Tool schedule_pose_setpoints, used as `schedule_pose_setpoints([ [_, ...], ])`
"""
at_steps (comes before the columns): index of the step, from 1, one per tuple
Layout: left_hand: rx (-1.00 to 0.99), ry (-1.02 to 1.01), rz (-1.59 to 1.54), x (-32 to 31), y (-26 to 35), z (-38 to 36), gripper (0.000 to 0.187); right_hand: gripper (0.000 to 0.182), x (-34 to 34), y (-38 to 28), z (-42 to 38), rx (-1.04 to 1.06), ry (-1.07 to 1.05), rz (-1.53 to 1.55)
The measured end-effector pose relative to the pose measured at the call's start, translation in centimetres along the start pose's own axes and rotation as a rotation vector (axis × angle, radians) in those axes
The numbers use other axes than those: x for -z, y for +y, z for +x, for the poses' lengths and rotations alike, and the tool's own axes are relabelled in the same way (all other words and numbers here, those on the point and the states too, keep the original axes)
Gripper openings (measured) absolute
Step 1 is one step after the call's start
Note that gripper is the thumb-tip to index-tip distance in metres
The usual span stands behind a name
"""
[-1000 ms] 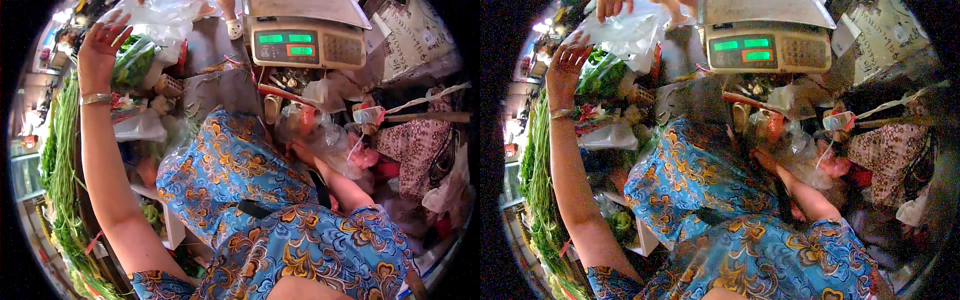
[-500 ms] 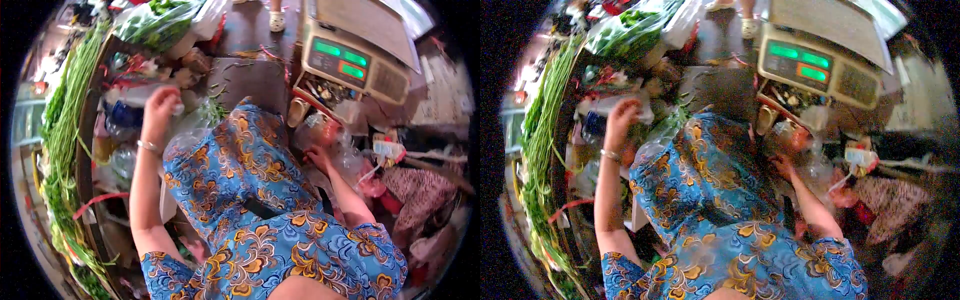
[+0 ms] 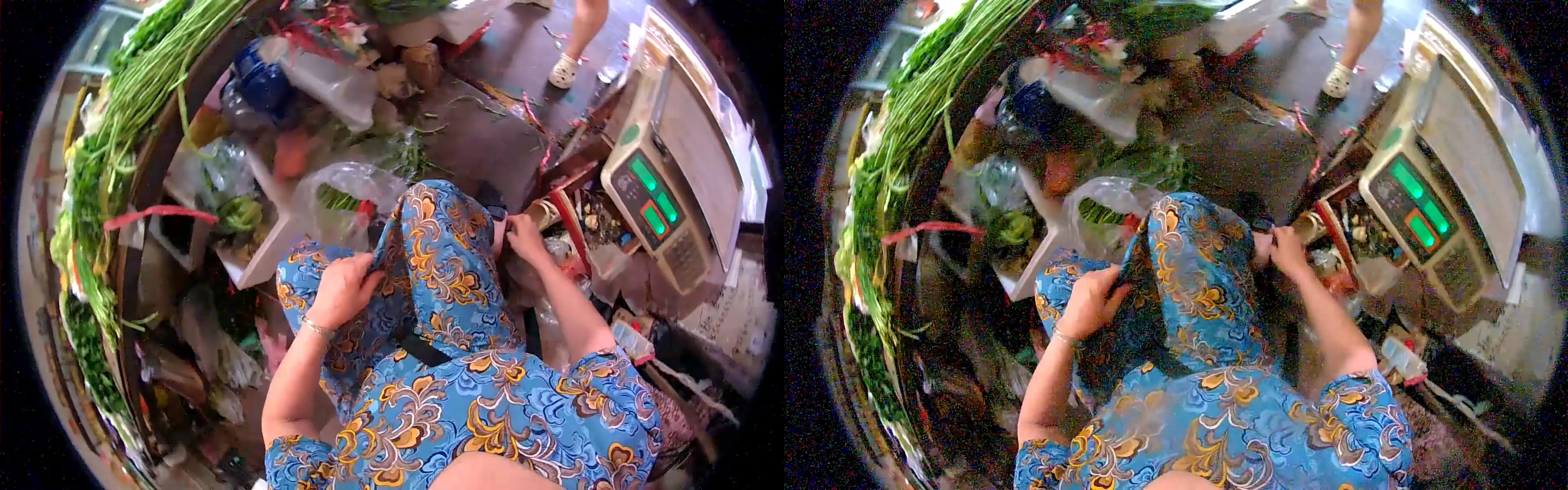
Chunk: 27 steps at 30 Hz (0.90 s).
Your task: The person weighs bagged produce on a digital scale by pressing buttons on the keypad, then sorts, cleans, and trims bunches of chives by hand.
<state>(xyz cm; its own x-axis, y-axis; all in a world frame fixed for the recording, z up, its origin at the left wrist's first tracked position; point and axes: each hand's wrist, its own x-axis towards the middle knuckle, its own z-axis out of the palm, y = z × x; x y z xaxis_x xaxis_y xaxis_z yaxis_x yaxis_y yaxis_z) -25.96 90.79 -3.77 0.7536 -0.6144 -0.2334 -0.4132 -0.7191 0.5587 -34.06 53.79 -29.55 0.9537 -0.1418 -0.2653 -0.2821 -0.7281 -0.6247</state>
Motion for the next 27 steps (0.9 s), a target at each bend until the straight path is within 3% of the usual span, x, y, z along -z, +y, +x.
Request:
schedule_pose_setpoints([
  [3,0.078,0.110,0.022,-0.8,0.2,-1.6,0.015,0.042,-0.4,3.1,2.6,-0.101,-0.102,-0.129],
  [6,-0.006,0.309,0.199,-3.9,0.6,-1.5,0.025,0.041,-0.3,6.7,2.4,-0.215,-0.136,-0.245],
  [8,-0.012,0.361,0.261,-5.7,0.8,-0.2,0.029,0.045,2.1,6.5,1.3,-0.453,-0.332,-0.286],
  [9,-0.013,0.332,0.247,-6.3,0.8,-0.2,0.032,0.044,2.8,5.7,-1.5,-0.462,-0.134,-0.066],
  [11,-0.038,0.322,0.233,-7.4,0.8,1.2,0.036,0.041,-3.3,14.1,-2.5,-0.484,-0.137,-0.345],
  [12,-0.025,0.320,0.230,-7.6,0.9,1.4,0.038,0.040,-0.9,10.9,-3.7,-0.376,-0.221,-0.414],
  [15,-0.021,0.261,0.230,-8.0,0.1,1.6,0.040,0.040,-2.5,11.5,-5.4,-0.288,-0.161,-0.471],
  [18,-0.017,0.254,0.232,-8.0,0.2,1.8,0.044,0.046,-0.5,7.6,-4.5,-0.421,-0.296,-0.251],
  [20,-0.076,0.369,0.230,-8.2,0.1,1.8,0.050,0.039,-0.6,7.1,-3.6,-0.317,-0.288,-0.343],
  [22,0.019,0.321,0.120,-6.7,1.5,1.9,0.069,0.044,0.1,5.3,-2.5,-0.290,-0.308,-0.413],
  [27,0.089,0.332,-0.007,-5.2,1.6,0.8,0.080,0.052,-0.4,7.7,0.2,-0.363,-0.323,-0.379],
])
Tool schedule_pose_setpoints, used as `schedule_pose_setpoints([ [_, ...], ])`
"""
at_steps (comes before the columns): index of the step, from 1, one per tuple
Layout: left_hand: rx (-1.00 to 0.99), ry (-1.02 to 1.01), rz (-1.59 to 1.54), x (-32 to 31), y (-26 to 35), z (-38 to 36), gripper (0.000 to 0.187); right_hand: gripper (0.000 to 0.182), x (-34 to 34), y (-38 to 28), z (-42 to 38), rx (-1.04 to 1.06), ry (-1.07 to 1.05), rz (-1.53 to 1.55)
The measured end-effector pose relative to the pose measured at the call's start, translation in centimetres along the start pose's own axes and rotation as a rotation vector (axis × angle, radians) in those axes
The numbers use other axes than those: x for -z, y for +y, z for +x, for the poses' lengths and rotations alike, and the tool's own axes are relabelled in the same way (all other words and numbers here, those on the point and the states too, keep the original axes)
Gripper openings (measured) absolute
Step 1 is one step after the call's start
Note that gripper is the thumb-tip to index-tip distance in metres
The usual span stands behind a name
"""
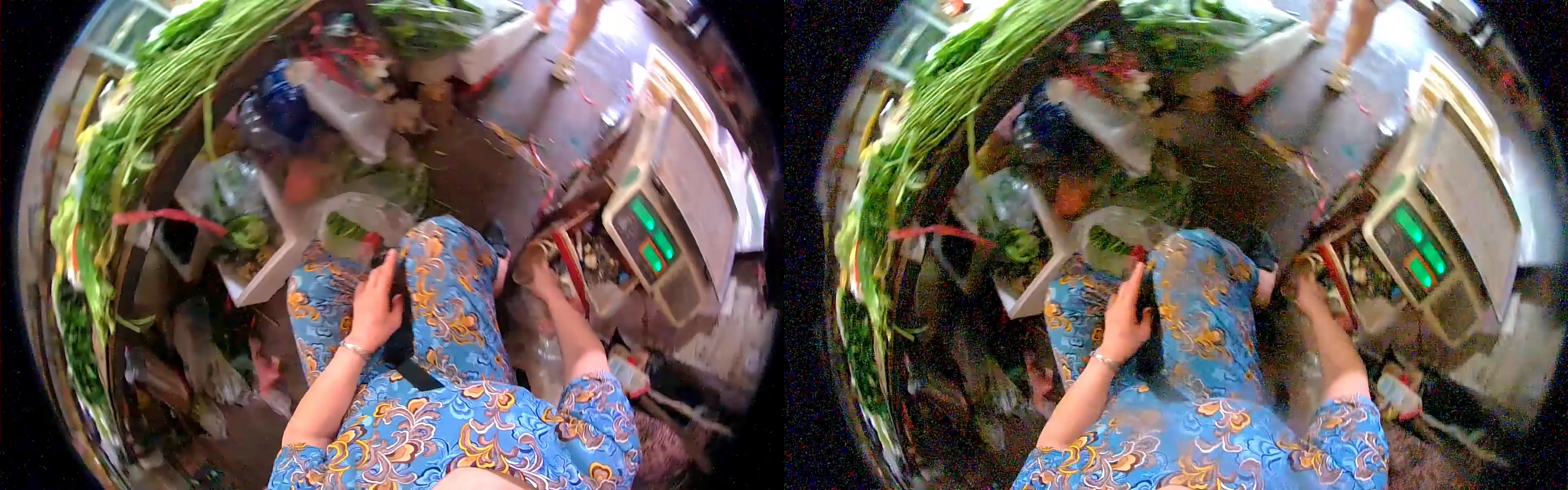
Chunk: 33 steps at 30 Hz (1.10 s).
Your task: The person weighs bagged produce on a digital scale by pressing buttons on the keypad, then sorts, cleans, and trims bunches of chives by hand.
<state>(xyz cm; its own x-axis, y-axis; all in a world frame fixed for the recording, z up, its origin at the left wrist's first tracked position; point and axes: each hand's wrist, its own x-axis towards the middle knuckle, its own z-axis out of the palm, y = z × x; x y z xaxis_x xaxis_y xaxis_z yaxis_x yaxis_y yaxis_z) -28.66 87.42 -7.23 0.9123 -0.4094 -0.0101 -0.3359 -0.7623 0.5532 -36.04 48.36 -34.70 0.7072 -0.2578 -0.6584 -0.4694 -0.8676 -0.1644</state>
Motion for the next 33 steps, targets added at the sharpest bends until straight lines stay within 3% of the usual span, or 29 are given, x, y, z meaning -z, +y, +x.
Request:
schedule_pose_setpoints([
  [1,0.010,-0.016,0.001,0.5,0.0,0.0,0.080,0.050,2.7,-0.7,-2.0,0.019,-0.027,-0.037],
  [4,-0.013,0.010,0.010,0.5,-0.1,-0.6,0.077,0.052,1.0,0.0,-1.0,0.015,0.090,-0.160],
  [7,-0.015,0.023,-0.025,0.7,-0.2,-0.4,0.075,0.053,1.6,-0.9,-2.0,-0.116,-0.024,-0.183],
  [9,-0.016,0.027,-0.041,0.6,-0.2,-0.4,0.074,0.053,0.6,-1.3,-2.7,0.074,0.159,-0.241],
  [11,-0.068,0.084,-0.069,0.6,-0.4,-0.4,0.072,0.050,0.2,-2.5,-3.3,0.142,0.188,-0.232],
  [13,-0.086,0.102,-0.070,1.2,0.0,-0.2,0.066,0.031,-0.2,-3.8,-3.4,0.446,0.448,0.441],
  [14,-0.109,0.149,-0.005,1.6,0.0,-0.1,0.062,0.021,-0.3,-4.9,-3.8,0.423,0.519,0.536],
  [17,-0.159,0.303,0.172,4.2,0.4,0.1,0.049,0.014,0.3,-7.0,-3.7,0.352,0.361,1.041],
  [19,-0.112,0.385,0.302,6.2,-0.3,0.1,0.046,0.014,4.5,-10.0,-6.7,0.325,0.307,1.210],
  [23,0.037,0.400,0.380,9.0,-3.9,-1.2,0.034,0.018,10.1,-13.8,-9.7,0.432,0.359,1.259],
  [25,0.151,0.266,0.255,9.8,-5.1,-2.0,0.019,0.023,12.1,-15.2,-10.7,0.468,0.345,1.211],
  [28,0.097,0.320,0.179,9.4,-6.9,-2.8,0.015,0.024,14.5,-17.6,-12.9,0.636,0.367,1.126],
  [29,0.097,0.308,0.147,9.1,-7.6,-2.9,0.014,0.023,15.3,-18.4,-13.7,0.690,0.494,0.895],
  [31,0.082,0.293,0.116,9.0,-7.7,-3.0,0.013,0.023,15.3,-19.2,-13.2,0.779,0.550,0.697],
  [33,0.092,0.295,0.158,8.9,-7.4,-2.8,0.011,0.018,15.3,-19.6,-13.2,0.759,0.579,0.711],
])
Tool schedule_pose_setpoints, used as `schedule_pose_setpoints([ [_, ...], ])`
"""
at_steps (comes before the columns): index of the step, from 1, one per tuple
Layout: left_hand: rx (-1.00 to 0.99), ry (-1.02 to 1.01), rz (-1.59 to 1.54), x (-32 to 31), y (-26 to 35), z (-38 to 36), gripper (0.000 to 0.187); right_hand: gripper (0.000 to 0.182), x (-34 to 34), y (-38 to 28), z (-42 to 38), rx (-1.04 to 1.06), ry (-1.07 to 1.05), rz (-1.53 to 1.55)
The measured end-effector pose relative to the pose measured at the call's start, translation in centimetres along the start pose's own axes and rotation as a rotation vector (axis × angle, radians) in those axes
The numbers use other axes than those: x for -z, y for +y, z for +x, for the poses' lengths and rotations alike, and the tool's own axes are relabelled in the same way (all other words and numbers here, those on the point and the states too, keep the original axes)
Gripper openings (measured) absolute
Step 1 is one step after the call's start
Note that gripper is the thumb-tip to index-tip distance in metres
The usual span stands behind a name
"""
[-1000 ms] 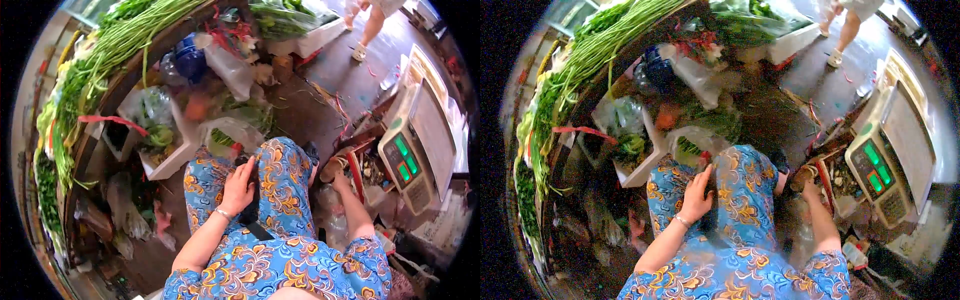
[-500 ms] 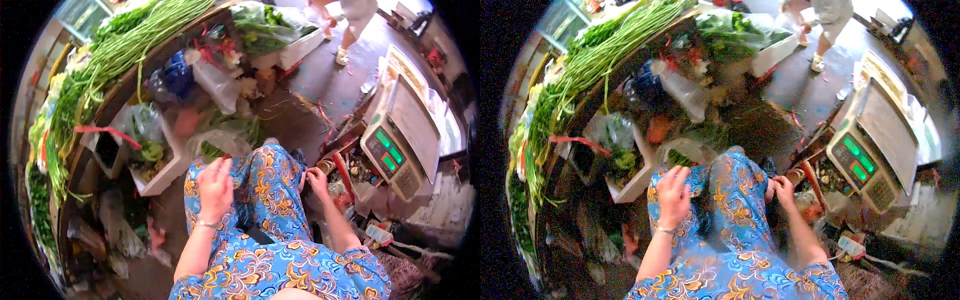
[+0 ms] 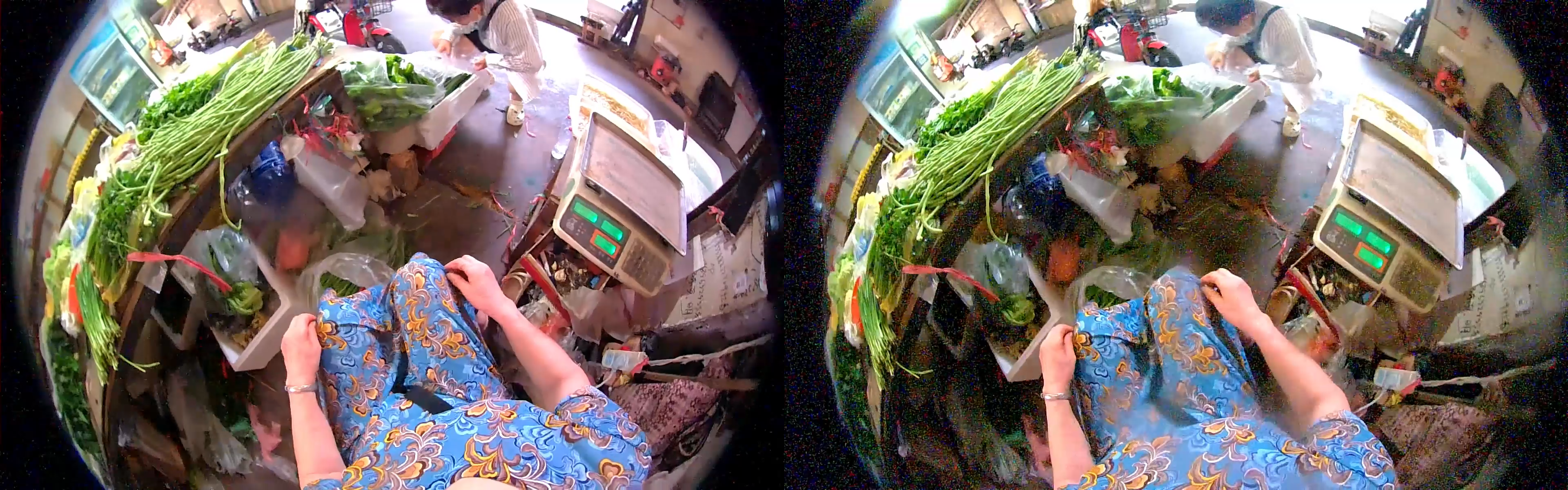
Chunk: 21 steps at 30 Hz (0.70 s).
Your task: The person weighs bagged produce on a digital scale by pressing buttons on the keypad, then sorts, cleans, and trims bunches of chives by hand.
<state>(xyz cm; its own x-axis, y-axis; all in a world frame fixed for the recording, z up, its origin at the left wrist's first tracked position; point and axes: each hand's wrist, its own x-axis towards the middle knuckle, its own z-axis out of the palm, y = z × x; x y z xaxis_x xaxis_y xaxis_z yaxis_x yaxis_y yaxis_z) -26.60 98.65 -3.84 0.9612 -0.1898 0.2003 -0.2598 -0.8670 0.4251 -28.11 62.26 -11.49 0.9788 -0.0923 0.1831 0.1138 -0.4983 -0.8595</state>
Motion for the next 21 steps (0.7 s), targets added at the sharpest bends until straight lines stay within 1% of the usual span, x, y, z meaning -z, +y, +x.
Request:
schedule_pose_setpoints([
  [3,-0.007,0.010,-0.020,0.0,0.2,0.0,0.008,0.009,-0.3,-0.4,0.0,0.053,0.023,-0.106],
  [5,-0.006,0.004,-0.021,0.1,-0.1,-0.1,0.007,0.009,-0.3,-0.4,-0.1,0.057,0.050,-0.096],
  [7,-0.028,0.079,-0.049,0.1,-0.2,-0.1,0.008,0.010,-0.2,-0.3,-0.2,0.059,0.079,-0.087],
  [8,-0.039,0.077,-0.050,0.1,-0.2,-0.2,0.008,0.010,0.1,-0.1,-0.3,-0.077,0.065,0.137],
  [9,0.039,0.101,-0.154,0.5,0.0,-0.4,0.008,0.010,0.4,-0.3,-0.3,-0.211,0.050,0.365],
  [10,0.116,0.122,-0.257,0.7,0.0,-0.5,0.008,0.008,1.2,-0.4,-0.2,-0.270,-0.036,0.592],
  [11,0.172,0.180,-0.344,0.8,-0.1,-0.6,0.007,0.007,1.9,-0.6,-0.5,-0.320,-0.045,0.837],
  [12,0.227,0.170,-0.534,1.0,-0.7,-0.8,0.008,0.006,2.9,-1.9,-0.9,-0.366,-0.054,1.084],
  [13,0.286,0.180,-0.655,1.8,-0.6,-0.9,0.007,0.006,3.5,-2.2,-1.0,-0.383,-0.074,1.177],
  [14,0.346,0.188,-0.775,2.7,-0.3,-1.1,0.006,0.006,4.1,-2.7,-1.2,-0.380,-0.057,1.184],
  [15,0.286,0.251,-0.929,3.1,0.0,-1.1,0.003,0.006,4.7,-3.4,-1.4,-0.324,-0.109,1.266],
  [16,0.286,0.269,-1.048,3.3,-0.5,-1.3,0.004,0.007,5.1,-3.9,-1.7,-0.262,-0.162,1.347],
  [18,0.381,0.257,-1.119,5.3,-0.1,-2.2,0.009,0.007,6.3,-5.6,-2.4,-0.267,-0.153,1.374],
  [19,0.365,0.337,-1.065,6.0,0.8,-2.6,0.013,0.008,6.9,-6.9,-2.7,-0.213,-0.215,1.450],
  [20,0.337,0.279,-1.159,7.0,1.0,-2.8,0.013,0.010,7.1,-7.6,-2.9,-0.158,-0.278,1.521],
  [21,0.333,0.288,-1.181,7.9,1.6,-3.0,0.014,0.012,6.9,-7.7,-3.1,-0.198,-0.274,1.523],
])
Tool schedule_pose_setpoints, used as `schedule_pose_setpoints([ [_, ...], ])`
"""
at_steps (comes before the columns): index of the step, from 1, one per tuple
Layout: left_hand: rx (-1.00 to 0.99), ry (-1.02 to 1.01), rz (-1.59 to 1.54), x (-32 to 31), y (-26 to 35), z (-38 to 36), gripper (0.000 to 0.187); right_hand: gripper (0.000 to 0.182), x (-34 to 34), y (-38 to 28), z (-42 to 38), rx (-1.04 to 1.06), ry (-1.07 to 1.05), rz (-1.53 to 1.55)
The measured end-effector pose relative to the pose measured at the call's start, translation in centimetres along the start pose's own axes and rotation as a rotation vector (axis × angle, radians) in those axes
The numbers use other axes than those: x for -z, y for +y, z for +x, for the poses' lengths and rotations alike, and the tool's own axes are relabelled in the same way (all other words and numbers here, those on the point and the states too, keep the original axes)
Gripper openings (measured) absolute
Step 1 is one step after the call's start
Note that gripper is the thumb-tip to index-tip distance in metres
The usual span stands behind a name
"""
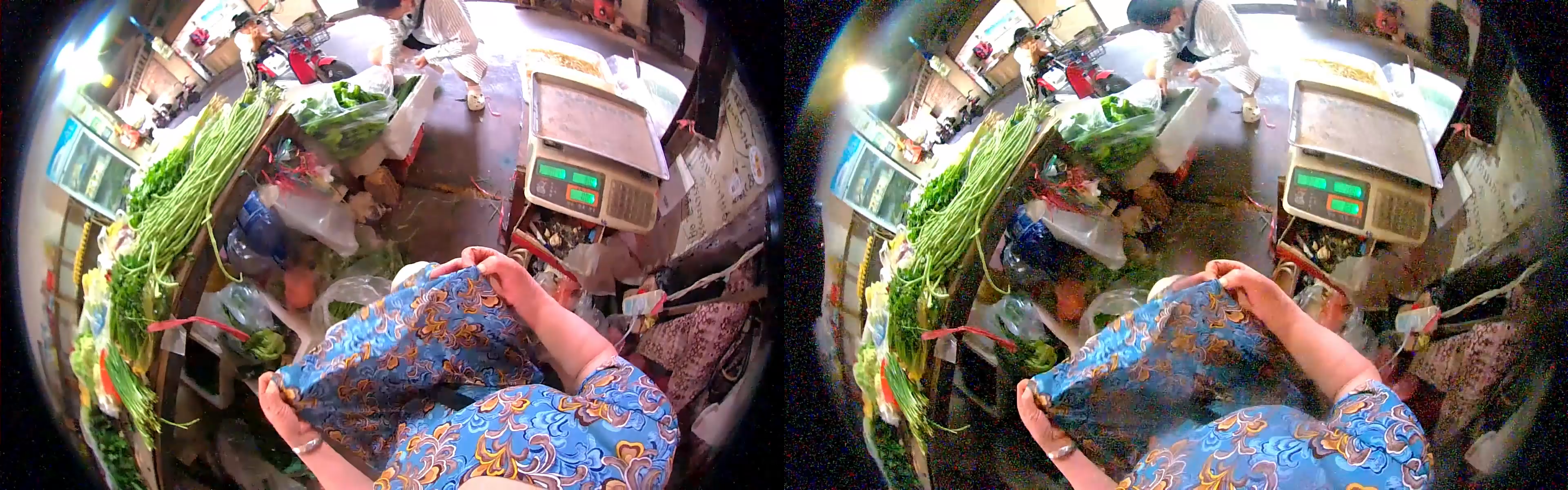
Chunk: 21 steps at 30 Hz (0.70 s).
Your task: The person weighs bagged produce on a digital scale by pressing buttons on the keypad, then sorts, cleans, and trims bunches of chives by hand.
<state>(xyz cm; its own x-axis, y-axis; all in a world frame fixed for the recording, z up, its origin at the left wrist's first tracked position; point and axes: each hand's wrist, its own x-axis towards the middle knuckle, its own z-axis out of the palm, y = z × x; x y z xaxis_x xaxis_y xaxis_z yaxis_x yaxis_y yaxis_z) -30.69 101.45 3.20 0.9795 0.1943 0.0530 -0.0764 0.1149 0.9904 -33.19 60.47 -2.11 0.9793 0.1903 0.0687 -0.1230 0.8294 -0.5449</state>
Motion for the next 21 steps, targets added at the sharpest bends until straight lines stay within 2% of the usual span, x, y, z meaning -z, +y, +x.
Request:
schedule_pose_setpoints([
  [3,-0.022,0.023,-0.053,-0.6,2.0,-0.7,0.017,0.019,1.5,1.5,0.2,-0.075,-0.035,0.097],
  [5,-0.015,0.030,-0.008,-3.0,3.8,-1.6,0.014,0.022,-0.8,1.6,0.4,-0.071,0.015,0.127],
  [7,-0.060,0.036,0.034,-4.3,4.4,-2.4,0.013,0.030,-2.0,1.9,0.6,-0.031,-0.198,0.133],
  [9,-0.120,0.057,0.199,-4.5,4.5,-2.8,0.010,0.032,3.5,5.3,4.3,0.106,-0.792,0.058],
  [10,-0.101,0.049,0.090,-5.3,4.2,-3.3,0.006,0.033,3.4,5.4,5.9,0.180,-1.072,0.046],
  [11,-0.079,0.043,-0.018,-6.1,4.0,-3.8,0.002,0.030,3.6,5.5,4.3,0.133,-0.993,0.039],
  [13,-0.086,0.022,0.060,-6.3,2.9,-4.0,0.002,0.024,-1.9,2.4,0.5,0.040,-0.834,0.036],
  [15,-0.094,-0.046,0.161,-5.8,0.8,-3.6,0.004,0.017,-2.8,3.4,-1.0,-0.122,-0.421,0.134],
  [16,-0.006,-0.062,0.140,-7.7,1.3,-4.6,0.005,0.012,-2.4,3.9,-0.9,-0.108,-0.346,0.031],
  [17,0.073,-0.106,0.250,-7.1,-0.7,-4.0,0.004,0.016,-2.1,3.9,-0.9,-0.068,-0.278,-0.353],
  [18,0.219,-0.243,0.479,-5.6,-4.0,-2.8,0.008,0.020,-2.1,4.2,-1.1,-0.078,-0.158,-0.843],
  [19,0.079,-0.528,0.666,-3.9,-8.1,-1.6,0.016,0.024,-2.1,4.6,-1.3,-0.085,-0.030,-1.330],
  [20,0.107,-0.643,0.611,-4.7,-9.5,-2.2,0.030,0.032,-1.4,5.9,-1.7,0.043,0.023,-1.487],
  [21,0.034,-0.687,0.774,-5.8,-8.4,-2.7,0.045,0.035,-2.1,5.7,-1.8,0.114,0.002,-1.415],
])
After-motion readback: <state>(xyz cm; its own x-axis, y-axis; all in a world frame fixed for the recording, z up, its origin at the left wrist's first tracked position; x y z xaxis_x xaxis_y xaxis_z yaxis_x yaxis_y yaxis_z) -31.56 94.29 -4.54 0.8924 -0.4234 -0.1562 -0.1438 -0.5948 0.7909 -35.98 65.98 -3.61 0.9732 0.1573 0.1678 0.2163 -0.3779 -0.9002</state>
